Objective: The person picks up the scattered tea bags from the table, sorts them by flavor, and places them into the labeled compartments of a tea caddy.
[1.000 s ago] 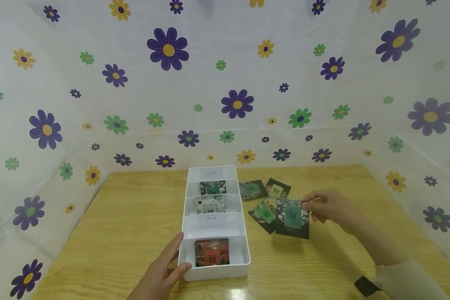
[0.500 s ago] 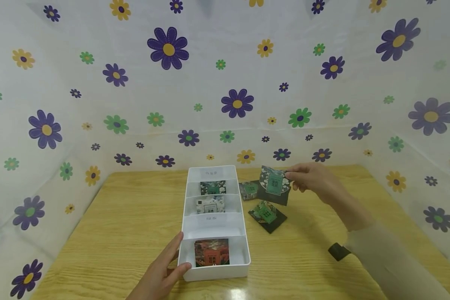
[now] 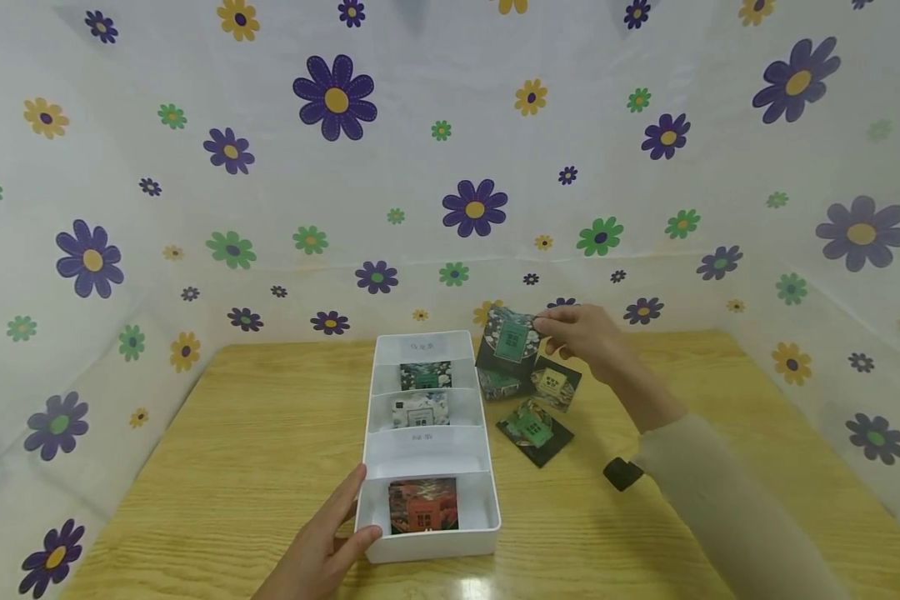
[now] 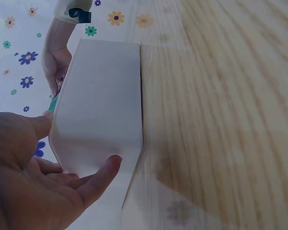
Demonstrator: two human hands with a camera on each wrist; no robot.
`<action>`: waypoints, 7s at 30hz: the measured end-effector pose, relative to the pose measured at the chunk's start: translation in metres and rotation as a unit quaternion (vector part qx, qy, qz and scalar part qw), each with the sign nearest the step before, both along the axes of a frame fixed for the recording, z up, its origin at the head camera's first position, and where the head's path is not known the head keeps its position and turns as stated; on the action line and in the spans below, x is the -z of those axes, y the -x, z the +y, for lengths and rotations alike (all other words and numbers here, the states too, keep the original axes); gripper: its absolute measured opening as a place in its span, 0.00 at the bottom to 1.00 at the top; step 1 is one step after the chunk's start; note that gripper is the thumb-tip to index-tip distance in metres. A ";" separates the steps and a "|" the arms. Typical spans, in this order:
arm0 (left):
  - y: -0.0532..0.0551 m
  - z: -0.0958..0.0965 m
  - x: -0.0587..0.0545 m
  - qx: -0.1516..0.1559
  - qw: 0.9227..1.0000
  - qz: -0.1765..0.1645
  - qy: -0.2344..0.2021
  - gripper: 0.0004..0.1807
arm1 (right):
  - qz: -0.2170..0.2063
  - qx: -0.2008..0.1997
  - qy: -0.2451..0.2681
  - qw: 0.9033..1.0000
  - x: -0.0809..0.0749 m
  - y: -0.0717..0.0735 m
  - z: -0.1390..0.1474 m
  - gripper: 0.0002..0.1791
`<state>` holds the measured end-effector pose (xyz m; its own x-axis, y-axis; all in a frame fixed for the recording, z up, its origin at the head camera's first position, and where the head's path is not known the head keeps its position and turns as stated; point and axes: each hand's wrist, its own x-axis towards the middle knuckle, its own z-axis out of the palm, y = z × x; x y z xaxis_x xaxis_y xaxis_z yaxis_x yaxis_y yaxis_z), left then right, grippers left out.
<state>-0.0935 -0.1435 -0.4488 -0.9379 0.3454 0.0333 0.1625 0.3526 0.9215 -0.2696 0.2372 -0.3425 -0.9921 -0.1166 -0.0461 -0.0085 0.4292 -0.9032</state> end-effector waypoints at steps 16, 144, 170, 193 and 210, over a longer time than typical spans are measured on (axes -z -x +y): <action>0.000 0.001 -0.002 -0.008 1.000 -0.011 0.002 0.42 | 0.021 -0.022 0.007 1.000 0.010 0.020 -0.035 0.18; -0.001 0.000 -0.002 -0.003 1.000 -0.005 0.001 0.41 | -0.002 -0.003 -0.064 0.998 0.058 0.021 0.004 0.23; -0.001 0.001 -0.001 -0.002 1.000 -0.003 -0.003 0.41 | 0.041 -0.068 -0.195 0.978 0.111 0.056 -0.012 0.29; -0.002 0.000 0.000 -0.009 1.000 -0.007 0.009 0.41 | 0.063 -0.073 -0.260 0.961 0.109 0.044 -0.012 0.29; -0.001 0.000 -0.001 -0.007 1.000 -0.004 0.003 0.41 | 0.009 -0.066 -0.116 0.991 0.106 0.037 0.010 0.24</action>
<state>-0.0923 -0.1434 -0.4479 -0.9428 0.3324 0.0239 0.1501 0.3594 0.9210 -0.3068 0.2470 -0.4487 -0.9698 -0.2339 -0.0692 -0.0938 0.6195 -0.7794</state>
